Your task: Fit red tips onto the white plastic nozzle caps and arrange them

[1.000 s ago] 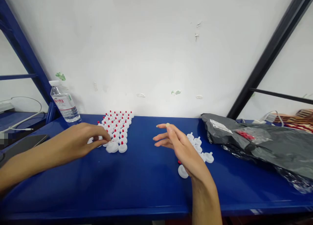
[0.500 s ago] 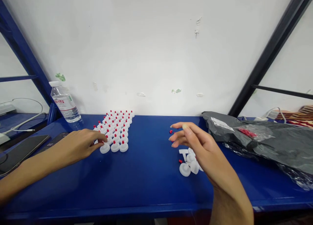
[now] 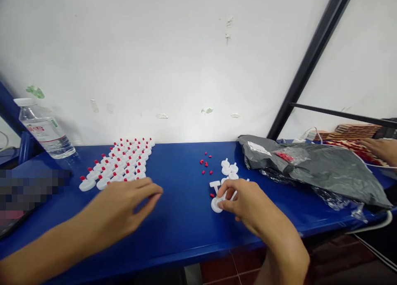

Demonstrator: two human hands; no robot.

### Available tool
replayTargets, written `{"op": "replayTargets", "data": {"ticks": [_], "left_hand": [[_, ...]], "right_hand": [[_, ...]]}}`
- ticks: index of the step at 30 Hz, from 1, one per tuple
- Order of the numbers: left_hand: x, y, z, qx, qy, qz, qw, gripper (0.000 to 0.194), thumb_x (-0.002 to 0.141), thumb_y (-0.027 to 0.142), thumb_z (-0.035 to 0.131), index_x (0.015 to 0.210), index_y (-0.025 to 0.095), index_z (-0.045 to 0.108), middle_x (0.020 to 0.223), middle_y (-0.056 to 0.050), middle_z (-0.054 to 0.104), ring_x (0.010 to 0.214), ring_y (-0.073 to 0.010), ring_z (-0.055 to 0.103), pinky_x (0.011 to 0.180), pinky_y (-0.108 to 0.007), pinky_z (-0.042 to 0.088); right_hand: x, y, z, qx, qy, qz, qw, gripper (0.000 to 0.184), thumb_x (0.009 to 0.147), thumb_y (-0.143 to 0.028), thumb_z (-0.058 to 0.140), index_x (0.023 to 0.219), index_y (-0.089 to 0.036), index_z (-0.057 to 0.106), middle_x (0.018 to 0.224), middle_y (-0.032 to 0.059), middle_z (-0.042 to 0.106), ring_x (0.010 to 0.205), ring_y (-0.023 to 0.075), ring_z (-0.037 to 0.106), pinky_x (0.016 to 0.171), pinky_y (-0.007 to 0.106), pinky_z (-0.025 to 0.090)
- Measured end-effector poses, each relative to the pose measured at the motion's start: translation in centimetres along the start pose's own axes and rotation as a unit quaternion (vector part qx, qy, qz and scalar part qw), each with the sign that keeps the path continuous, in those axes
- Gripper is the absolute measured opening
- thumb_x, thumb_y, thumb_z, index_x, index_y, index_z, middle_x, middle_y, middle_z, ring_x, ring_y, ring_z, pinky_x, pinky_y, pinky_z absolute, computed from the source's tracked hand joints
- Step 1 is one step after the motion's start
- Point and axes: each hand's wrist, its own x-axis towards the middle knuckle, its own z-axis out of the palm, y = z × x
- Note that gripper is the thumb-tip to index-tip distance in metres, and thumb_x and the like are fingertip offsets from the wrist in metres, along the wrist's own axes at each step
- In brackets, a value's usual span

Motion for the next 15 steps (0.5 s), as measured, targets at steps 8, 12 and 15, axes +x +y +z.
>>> {"op": "replayTargets", "data": {"ticks": [8, 12, 15], "left_hand": [[6.3, 4.1, 8.0, -0.064, -0.067, 0.118, 0.989, 0.029, 0.103, 0.029, 0.045, 0.121, 0.024, 0.067, 0.105, -0.006, 0.068, 0.084, -0.0207, 0.069, 0.066, -0.029, 0.051], [7.7, 5.1, 9.8, -0.091, -0.054, 0.107, 0.989, 0.027, 0.102, 0.033, 0.048, 0.116, 0.023, 0.070, 0.103, -0.006, 0.068, 0.085, -0.0213, 0.069, 0.068, -0.029, 0.051], [7.9, 5.4, 10.0, -0.096, -0.061, 0.092, 0.989, 0.026, 0.103, 0.029, 0.047, 0.103, 0.021, 0.072, 0.102, -0.005, 0.069, 0.083, -0.0203, 0.069, 0.067, -0.029, 0.051]], "right_hand": [[1.1, 0.6, 0.5, 0.049, 0.038, -0.012, 0.998, 0.012, 0.069, -0.027, 0.076, 0.081, -0.024, 0.075, 0.070, 0.0018, 0.070, 0.048, 0.0153, 0.058, 0.042, 0.025, 0.044], [0.7, 0.0, -0.2, -0.009, 0.028, -0.054, 0.998, 0.007, 0.077, -0.029, 0.073, 0.072, -0.024, 0.075, 0.068, 0.0016, 0.070, 0.057, 0.0171, 0.061, 0.051, 0.026, 0.044], [-0.1, -0.9, -0.9, -0.017, 0.033, -0.091, 0.995, 0.013, 0.086, -0.035, 0.069, 0.077, -0.025, 0.071, 0.074, 0.0003, 0.072, 0.071, 0.0197, 0.065, 0.064, 0.029, 0.047]]}}
